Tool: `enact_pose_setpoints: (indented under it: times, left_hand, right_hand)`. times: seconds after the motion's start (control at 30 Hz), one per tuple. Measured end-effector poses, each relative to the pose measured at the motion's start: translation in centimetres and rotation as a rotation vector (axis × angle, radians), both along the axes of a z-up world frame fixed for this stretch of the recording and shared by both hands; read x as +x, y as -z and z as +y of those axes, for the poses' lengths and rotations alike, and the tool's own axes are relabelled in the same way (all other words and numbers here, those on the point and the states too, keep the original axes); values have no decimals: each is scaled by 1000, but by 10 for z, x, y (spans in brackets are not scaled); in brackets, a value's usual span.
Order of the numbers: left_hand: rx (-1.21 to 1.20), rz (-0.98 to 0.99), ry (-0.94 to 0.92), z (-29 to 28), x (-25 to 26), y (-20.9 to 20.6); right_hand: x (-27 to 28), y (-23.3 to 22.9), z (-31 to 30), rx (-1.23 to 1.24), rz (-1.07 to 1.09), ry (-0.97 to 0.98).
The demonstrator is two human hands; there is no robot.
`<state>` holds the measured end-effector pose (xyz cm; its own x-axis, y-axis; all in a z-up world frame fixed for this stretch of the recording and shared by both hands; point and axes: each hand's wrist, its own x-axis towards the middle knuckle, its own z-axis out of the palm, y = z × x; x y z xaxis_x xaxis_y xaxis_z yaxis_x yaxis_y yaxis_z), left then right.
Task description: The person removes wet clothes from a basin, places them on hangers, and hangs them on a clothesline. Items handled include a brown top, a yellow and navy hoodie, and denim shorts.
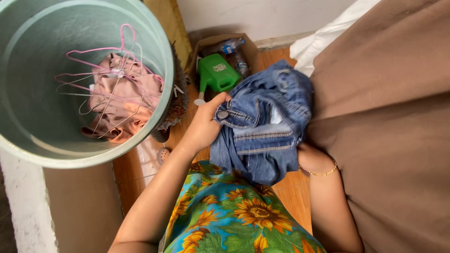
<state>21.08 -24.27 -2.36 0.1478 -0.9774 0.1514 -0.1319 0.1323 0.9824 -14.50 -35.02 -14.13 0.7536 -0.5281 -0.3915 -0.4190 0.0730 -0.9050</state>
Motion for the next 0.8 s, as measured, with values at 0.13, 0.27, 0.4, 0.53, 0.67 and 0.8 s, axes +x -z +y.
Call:
enact_pose_setpoints:
  times: [0.13,0.27,0.4,0.53,0.67,0.8]
  left_hand:
    - [25,511,-134,9,7,27]
    - [38,591,-127,13,25,23]
    - [13,783,-21,19,19,15]
    - [126,872,56,19,16,10]
    - [132,824,62,26,36,-6]
    - [136,127,-156,35,60,-23]
  right_hand:
    - [4,-37,16,-103,31,57]
    - [33,-144,31,-478,-6,175]
    - [107,-224,57,-1030,-247,-112]
    - [203,-194,46,-786,-117,-166]
    - [214,-137,35,-579,-85,-93]
    - [199,-112,25,-213,-285,143]
